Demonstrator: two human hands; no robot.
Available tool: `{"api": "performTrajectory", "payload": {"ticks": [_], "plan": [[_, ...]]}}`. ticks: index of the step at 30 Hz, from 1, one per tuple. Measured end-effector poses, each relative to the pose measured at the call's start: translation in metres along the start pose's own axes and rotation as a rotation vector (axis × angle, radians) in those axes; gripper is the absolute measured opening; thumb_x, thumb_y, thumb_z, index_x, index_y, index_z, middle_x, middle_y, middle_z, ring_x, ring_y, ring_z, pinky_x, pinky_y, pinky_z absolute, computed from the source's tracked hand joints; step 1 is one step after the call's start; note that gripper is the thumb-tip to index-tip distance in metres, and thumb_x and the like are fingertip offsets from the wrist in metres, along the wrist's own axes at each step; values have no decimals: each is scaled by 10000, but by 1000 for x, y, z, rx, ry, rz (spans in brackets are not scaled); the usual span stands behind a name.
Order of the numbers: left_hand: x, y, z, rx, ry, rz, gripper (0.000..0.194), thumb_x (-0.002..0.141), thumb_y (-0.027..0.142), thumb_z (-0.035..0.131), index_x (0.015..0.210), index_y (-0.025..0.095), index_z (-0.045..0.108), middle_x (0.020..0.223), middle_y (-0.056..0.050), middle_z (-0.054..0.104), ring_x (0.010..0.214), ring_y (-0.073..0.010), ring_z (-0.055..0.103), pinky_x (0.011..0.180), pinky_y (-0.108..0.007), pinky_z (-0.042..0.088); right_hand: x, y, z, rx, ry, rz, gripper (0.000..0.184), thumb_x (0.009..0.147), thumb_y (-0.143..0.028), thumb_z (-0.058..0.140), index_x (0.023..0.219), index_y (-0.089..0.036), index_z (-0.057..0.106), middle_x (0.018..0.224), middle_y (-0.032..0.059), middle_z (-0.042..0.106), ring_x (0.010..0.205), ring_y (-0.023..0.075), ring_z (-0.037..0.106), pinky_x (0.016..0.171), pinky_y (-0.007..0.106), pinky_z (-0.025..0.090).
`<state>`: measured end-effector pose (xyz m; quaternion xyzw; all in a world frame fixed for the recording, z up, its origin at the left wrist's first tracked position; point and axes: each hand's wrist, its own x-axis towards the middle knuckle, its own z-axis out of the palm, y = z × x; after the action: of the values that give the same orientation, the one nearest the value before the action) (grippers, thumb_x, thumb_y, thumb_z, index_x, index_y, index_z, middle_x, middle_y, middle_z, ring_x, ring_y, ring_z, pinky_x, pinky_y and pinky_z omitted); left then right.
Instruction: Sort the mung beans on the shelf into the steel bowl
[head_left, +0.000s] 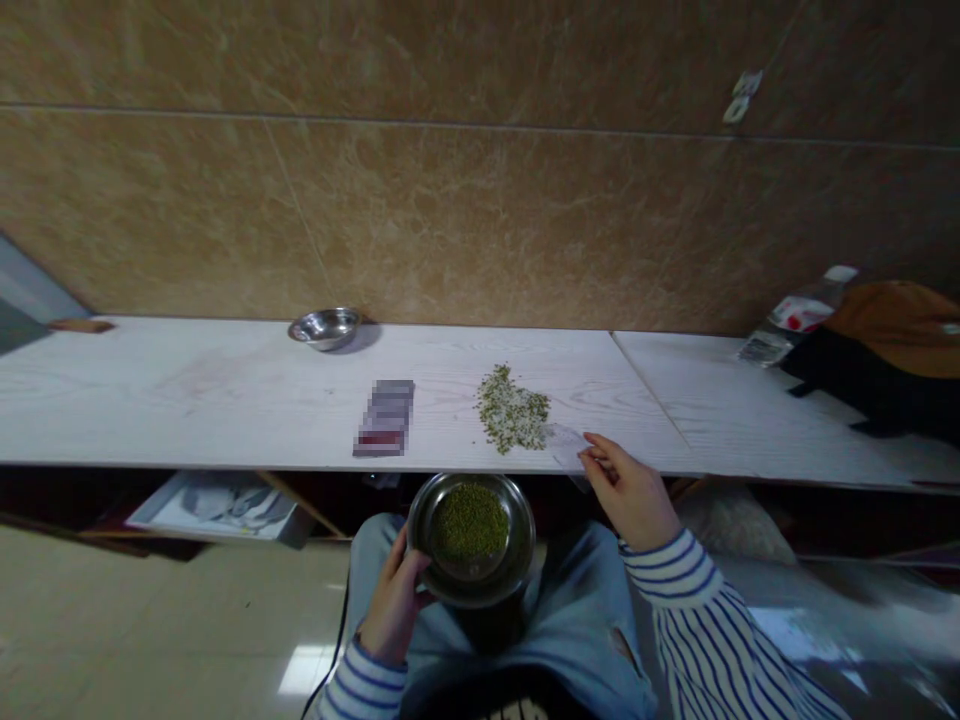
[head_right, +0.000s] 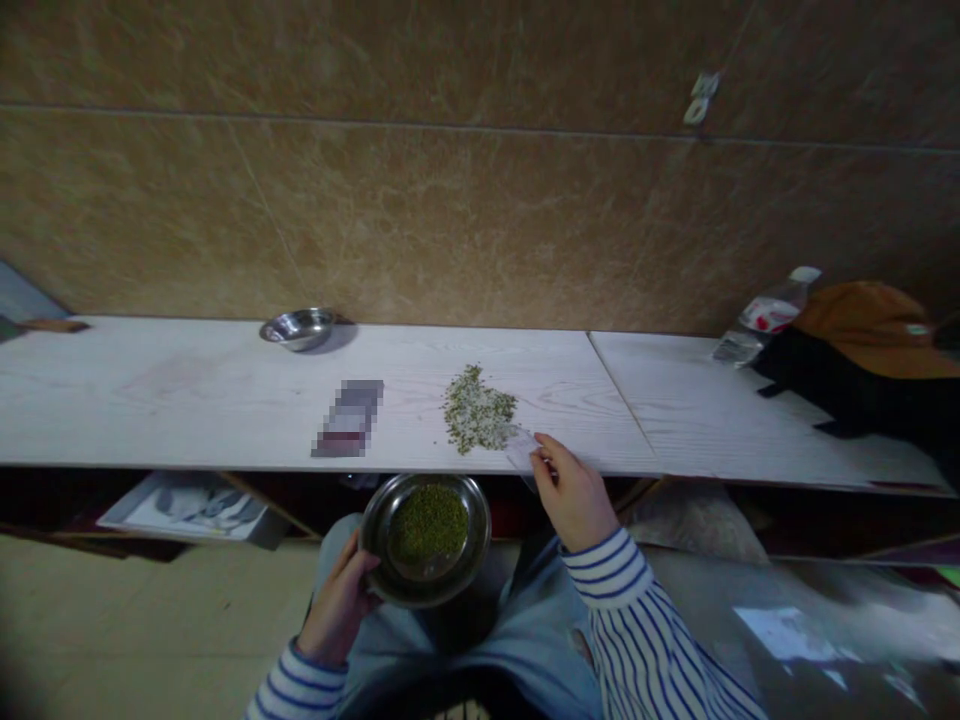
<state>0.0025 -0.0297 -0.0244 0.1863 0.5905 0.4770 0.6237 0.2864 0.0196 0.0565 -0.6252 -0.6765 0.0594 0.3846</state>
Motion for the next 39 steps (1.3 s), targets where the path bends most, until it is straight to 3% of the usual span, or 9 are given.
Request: {"api": "performTrajectory", "payload": {"ticks": [3,9,15,19,25,32,35,39], "plan": [[6,5,-2,-29,-39,-36,664,679,210,550,1322,281,399,898,-12,616,645,-134,539,531,-250,437,18,-16,16,-19,-61,-19,324,838,-281,466,1127,-168,561,875,55,689,747,161,653,701,306,535],[18,10,-4,-94,-40,-37,649,657,211,592,1289,284,464,1196,-25,586,901,-191,577,567,-235,444,42,-51,49,-162,-198,-152,307,842,-195,422,1105,-160,577,994,79,670,829,164,636,771,315,505],[21,9,4,-80,-58,-91,638,657,207,575,1283,284,475,1203,-15,601,1028,-233,561,543,-229,430,46,-70,72,-243,-319,-213,295,860,-189,416,1104,-174,581,1024,69,665,927,165,616,844,308,472],[23,11,10,-108,-60,-120,704,627,184,570,1316,256,439,1231,-41,587,1012,-245,568,561,-248,449,51,-60,74,-252,-313,-214,292,862,-193,418,1108,-191,576,1027,66,666,927,160,617,832,301,474],[23,13,19,-162,-60,-103,712,580,132,589,1281,214,492,1297,-55,543,1157,-270,484,724,-279,479,63,-39,69,-242,-282,-191,287,863,-198,420,1097,-185,586,1010,60,673,872,170,631,797,314,490],[29,10,24,-173,-64,-103,614,551,139,615,1157,235,604,1275,-31,567,1215,-274,440,874,-320,442,81,-25,59,-176,-263,-210,274,854,-215,435,1069,-205,604,965,35,687,837,161,641,774,303,499],[32,7,20,-161,-73,-117,570,572,158,600,1133,255,622,1207,-30,617,1191,-266,470,901,-339,431,105,-12,52,-155,-223,-194,276,849,-223,438,1069,-207,603,966,38,688,846,159,645,779,299,501],[33,6,19,-196,-77,-122,525,570,147,608,1075,280,657,1188,-12,630,1213,-257,453,955,-344,395,157,11,52,-236,-217,-114,231,843,-253,470,1030,-216,600,924,23,694,833,150,645,753,275,493]]}}
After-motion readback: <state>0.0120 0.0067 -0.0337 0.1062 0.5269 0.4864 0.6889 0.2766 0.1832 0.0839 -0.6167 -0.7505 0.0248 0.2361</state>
